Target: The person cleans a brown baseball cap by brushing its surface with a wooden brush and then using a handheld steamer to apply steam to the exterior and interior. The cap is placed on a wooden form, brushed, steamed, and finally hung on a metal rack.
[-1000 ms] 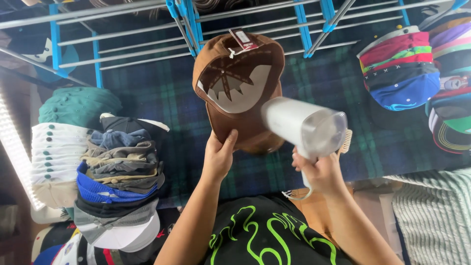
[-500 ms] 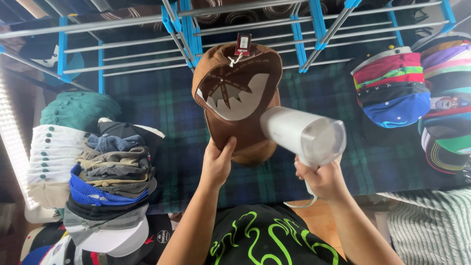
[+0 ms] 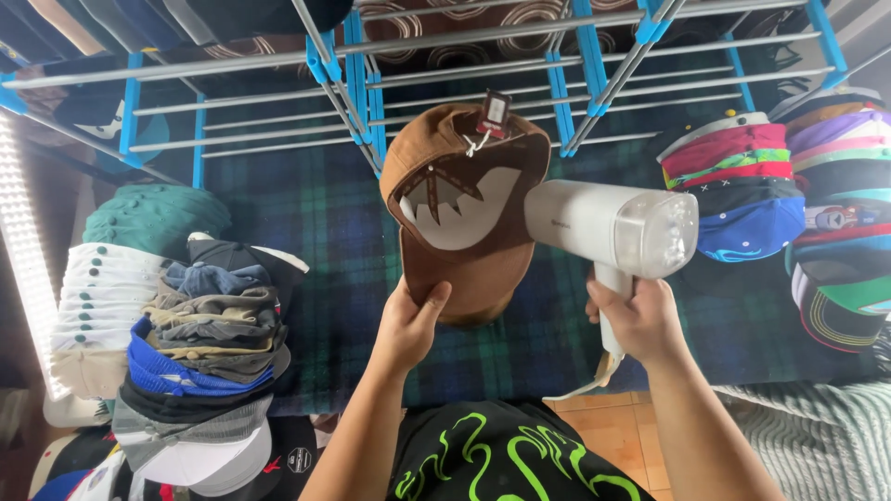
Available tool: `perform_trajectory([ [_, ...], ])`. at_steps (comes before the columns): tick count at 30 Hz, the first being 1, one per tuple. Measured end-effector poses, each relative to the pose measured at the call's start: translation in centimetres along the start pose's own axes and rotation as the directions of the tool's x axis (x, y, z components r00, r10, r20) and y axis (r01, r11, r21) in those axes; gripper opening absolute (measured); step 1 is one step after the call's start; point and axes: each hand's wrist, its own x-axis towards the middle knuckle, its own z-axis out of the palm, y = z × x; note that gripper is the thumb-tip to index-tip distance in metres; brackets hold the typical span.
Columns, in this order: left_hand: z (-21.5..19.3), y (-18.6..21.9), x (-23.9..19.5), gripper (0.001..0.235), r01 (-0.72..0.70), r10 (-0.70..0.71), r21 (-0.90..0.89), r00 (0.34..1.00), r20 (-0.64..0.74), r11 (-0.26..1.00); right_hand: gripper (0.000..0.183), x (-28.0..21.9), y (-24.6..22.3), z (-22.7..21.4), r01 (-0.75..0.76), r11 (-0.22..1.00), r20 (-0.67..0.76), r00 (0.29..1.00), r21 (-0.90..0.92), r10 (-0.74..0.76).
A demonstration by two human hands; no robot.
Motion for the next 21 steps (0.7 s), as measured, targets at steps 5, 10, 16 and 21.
perform_trajectory([
  [5, 0.4, 1.5, 0.0, 0.023, -0.013, 0.013, 0.026, 1.0, -0.002, 1.0, 0.031, -0.5, -0.7, -0.7, -0.007, 1.0, 0.028, 1.0, -0.004, 0.007],
  [10, 0.9, 1.8, -0.5, 0.02, -0.008, 0.008, 0.029, 1.0, -0.004, 1.0, 0.036, -0.7, -0.1, -0.9, -0.019, 1.0, 0.004, 1.0, 0.007, 0.019],
  [16, 1.4, 2.3, -0.5, 0.019, -0.004, 0.004, 0.008, 1.0, -0.027, 1.0, 0.03, -2.0, -0.5, -0.7, 0.004, 1.0, 0.103, 0.995, -0.014, -0.003],
  [21, 2.1, 3.5, -0.5, 0.023, -0.005, 0.004, -0.017, 1.0, -0.027, 1.0, 0.025, -2.0, -0.5, -0.9, 0.058, 0.998, 0.056, 0.997, 0.0, -0.058],
])
